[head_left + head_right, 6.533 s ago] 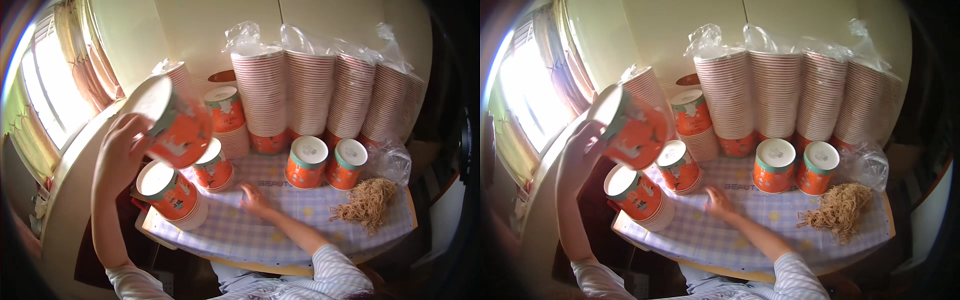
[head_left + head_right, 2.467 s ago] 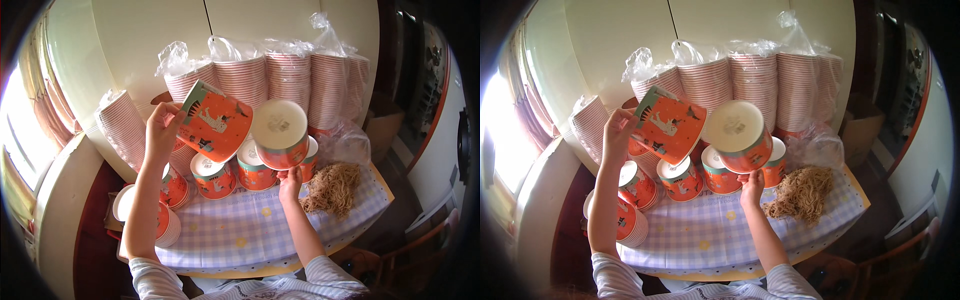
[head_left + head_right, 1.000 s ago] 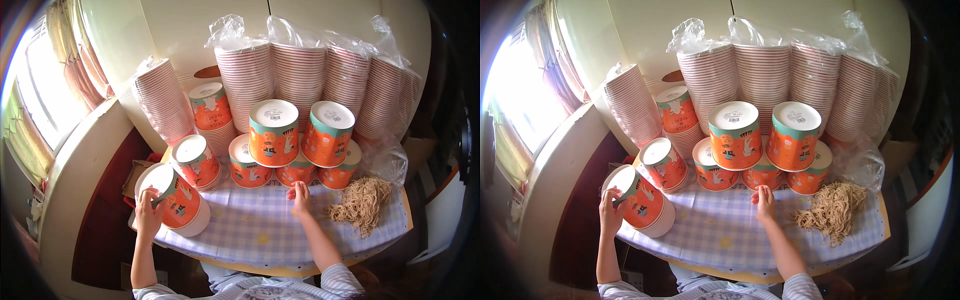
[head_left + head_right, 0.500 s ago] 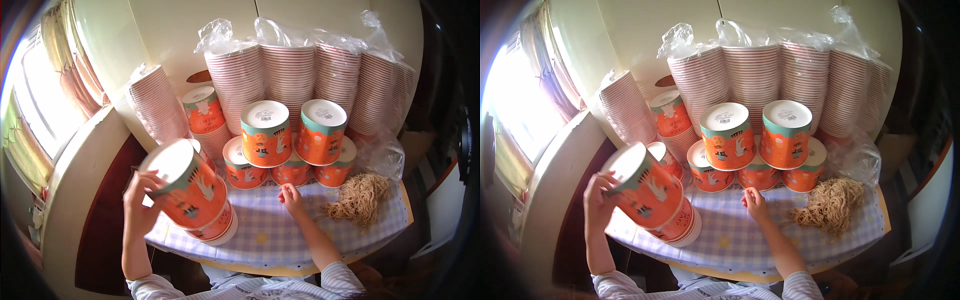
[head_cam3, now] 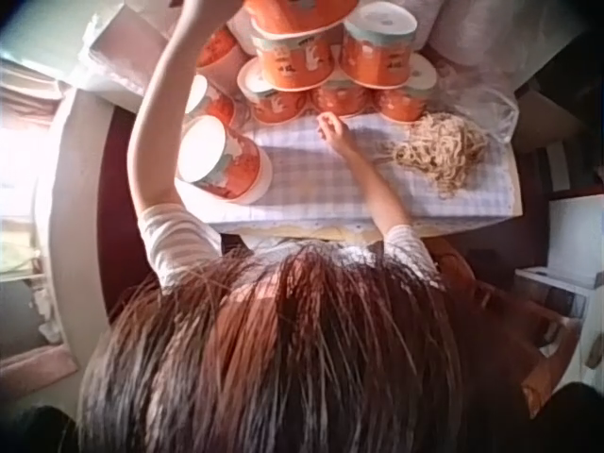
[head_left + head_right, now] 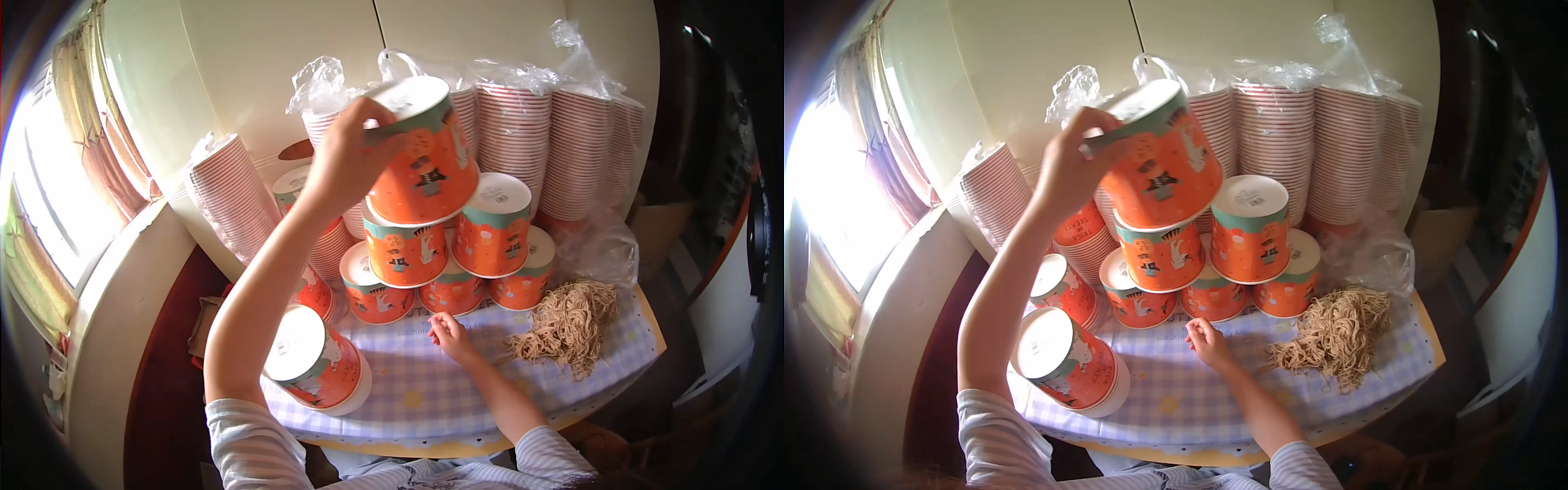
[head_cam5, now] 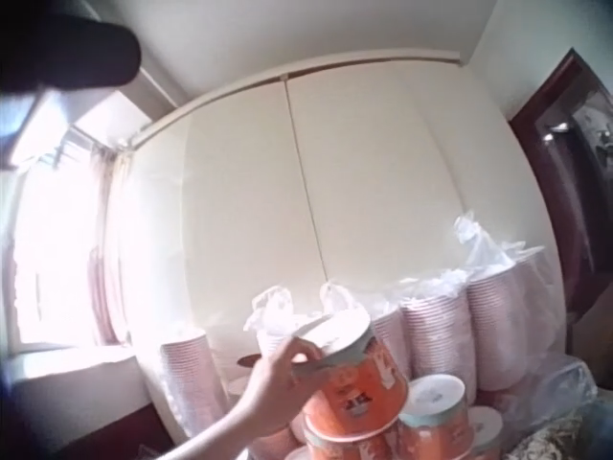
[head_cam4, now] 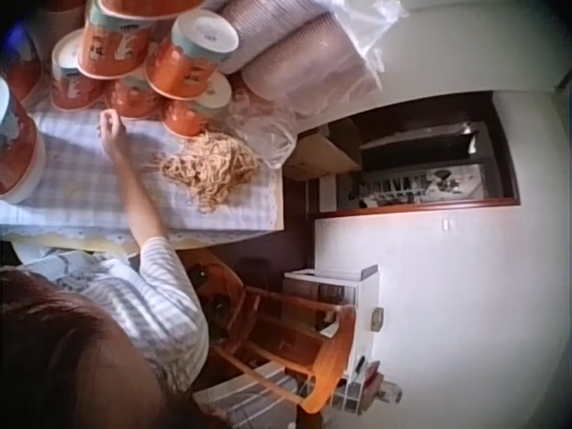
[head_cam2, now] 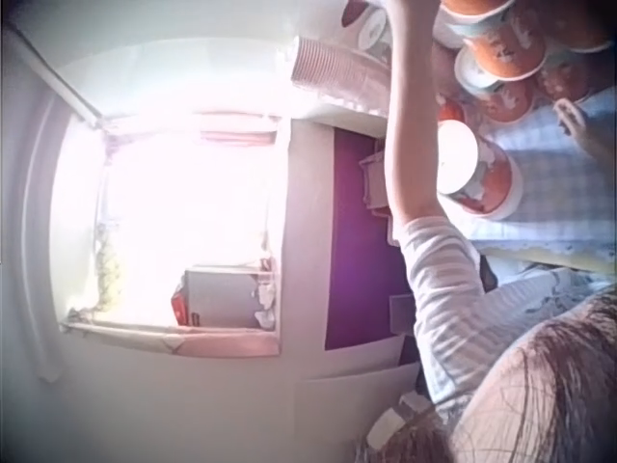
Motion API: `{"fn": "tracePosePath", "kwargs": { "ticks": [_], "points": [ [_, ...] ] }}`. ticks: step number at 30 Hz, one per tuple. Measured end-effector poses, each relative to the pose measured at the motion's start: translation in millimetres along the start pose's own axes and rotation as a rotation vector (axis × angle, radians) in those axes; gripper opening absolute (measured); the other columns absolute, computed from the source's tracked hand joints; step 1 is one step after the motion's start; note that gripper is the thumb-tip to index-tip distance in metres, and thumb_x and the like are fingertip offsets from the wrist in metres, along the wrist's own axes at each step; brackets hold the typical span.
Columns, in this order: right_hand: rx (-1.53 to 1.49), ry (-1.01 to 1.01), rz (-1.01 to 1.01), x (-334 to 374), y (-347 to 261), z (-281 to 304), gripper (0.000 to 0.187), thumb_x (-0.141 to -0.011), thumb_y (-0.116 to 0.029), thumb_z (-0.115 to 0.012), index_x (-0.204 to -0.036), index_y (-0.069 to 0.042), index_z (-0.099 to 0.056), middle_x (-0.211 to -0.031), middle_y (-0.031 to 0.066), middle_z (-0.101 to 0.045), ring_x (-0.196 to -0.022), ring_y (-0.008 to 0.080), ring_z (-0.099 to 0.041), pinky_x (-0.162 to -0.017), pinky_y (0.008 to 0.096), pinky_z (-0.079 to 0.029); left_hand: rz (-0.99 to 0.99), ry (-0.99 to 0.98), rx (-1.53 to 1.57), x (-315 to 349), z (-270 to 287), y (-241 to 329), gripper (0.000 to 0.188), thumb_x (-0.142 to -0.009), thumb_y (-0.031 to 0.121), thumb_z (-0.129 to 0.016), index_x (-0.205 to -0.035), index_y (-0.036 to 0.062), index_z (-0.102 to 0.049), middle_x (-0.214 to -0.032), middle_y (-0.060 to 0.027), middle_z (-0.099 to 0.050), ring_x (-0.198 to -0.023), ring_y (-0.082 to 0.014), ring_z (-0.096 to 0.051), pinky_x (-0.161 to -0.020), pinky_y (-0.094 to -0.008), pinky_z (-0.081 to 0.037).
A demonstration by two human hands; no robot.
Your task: Preparing paper bowls by attaching rubber bands and stacking them.
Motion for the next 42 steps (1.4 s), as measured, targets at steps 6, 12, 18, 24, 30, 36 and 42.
{"fn": "tracePosePath", "kwargs": {
  "ticks": [6,12,18,24,30,36,42],
  "points": [
    [0.033,-0.030,0.030,-3.6,7.7,-6.4,0.023,-0.091,-0.027,-0.047,-0.094,-0.004,-0.049,-0.068,0.0053,-0.057,-0.058,0.0097,-0.053,-0.055,0.0246,-0.044,-0.089,-0.130,-0.153,-15.5,-56.9,-18.2,0.022,-0.076,0.014,-0.064,-0.091,0.0043,-0.052,-0.087,-0.0085,-0.057,-0.073,-0.0181,-0.057,-0.064,-0.0302,-0.046],
    [0.041,0.000,0.058,-2.8,2.6,-1.7,0.023,-0.091,-0.026,-0.047,-0.093,-0.003,-0.049,-0.067,0.0052,-0.057,-0.058,0.0099,-0.054,-0.054,0.0246,-0.044,-0.171,-0.167,-0.415,9.1,-41.5,-7.9,0.050,-0.079,0.026,-0.060,-0.125,0.0143,-0.045,-0.130,-0.0134,-0.039,-0.124,-0.0309,-0.033,-0.102,-0.0525,-0.022],
    [0.069,0.008,0.055,-1.4,1.9,-1.2,0.022,-0.090,-0.025,-0.049,-0.093,-0.004,-0.050,-0.067,0.0051,-0.058,-0.058,0.0099,-0.054,-0.054,0.0242,-0.045,-0.048,-0.499,-0.656,124.3,23.2,15.2,0.048,-0.073,0.029,-0.067,-0.111,0.0031,-0.052,-0.110,-0.0115,-0.052,-0.109,-0.0301,-0.045,-0.097,-0.0460,-0.030],
    [0.090,-0.007,0.062,0.2,2.9,-4.8,0.019,-0.089,-0.023,-0.050,-0.091,-0.004,-0.051,-0.068,0.0044,-0.058,-0.058,0.0094,-0.055,-0.054,0.0241,-0.046,0.267,-0.545,-0.630,239.3,70.7,-10.4,0.036,-0.065,0.028,-0.075,-0.082,0.0053,-0.053,-0.099,-0.0108,-0.054,-0.111,-0.0310,-0.047,-0.092,-0.0484,-0.036],
    [0.088,-0.017,0.042,0.8,0.9,-3.8,0.018,-0.089,-0.021,-0.050,-0.091,-0.003,-0.051,-0.068,0.0038,-0.057,-0.058,0.0080,-0.053,-0.054,0.0225,-0.044,0.176,-0.524,-0.734,280.4,72.0,-4.3,0.032,-0.065,0.026,-0.073,-0.080,0.0073,-0.051,-0.100,-0.0080,-0.053,-0.107,-0.0284,-0.051,-0.088,-0.0486,-0.041],
    [0.062,-0.031,0.017,3.1,2.7,-4.8,0.019,-0.090,-0.022,-0.050,-0.090,-0.003,-0.051,-0.068,0.0036,-0.057,-0.058,0.0077,-0.053,-0.054,0.0214,-0.043,0.304,-0.489,-0.869,290.7,109.2,-11.7,0.025,-0.061,0.020,-0.073,-0.076,0.0080,-0.056,-0.095,-0.0096,-0.054,-0.103,-0.0273,-0.054,-0.086,-0.0401,-0.044],
    [0.117,-0.050,0.069,1.5,2.7,-6.6,0.018,-0.090,-0.021,-0.048,-0.093,-0.004,-0.050,-0.068,0.0035,-0.057,-0.056,0.0070,-0.051,-0.053,0.0213,-0.043,0.668,-0.292,-0.894,310.6,177.6,-55.4,0.021,-0.062,0.012,-0.071,-0.075,0.0030,-0.056,-0.091,-0.0095,-0.054,-0.076,-0.0289,-0.058,-0.064,-0.0388,-0.047]
  ]
}}
Point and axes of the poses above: each hand's wrist, its own x-axis away from the middle knuckle, its own z-axis out of the back of the hand, y = z × x, the point moved 7 cm from there along -x, towards the middle knuckle
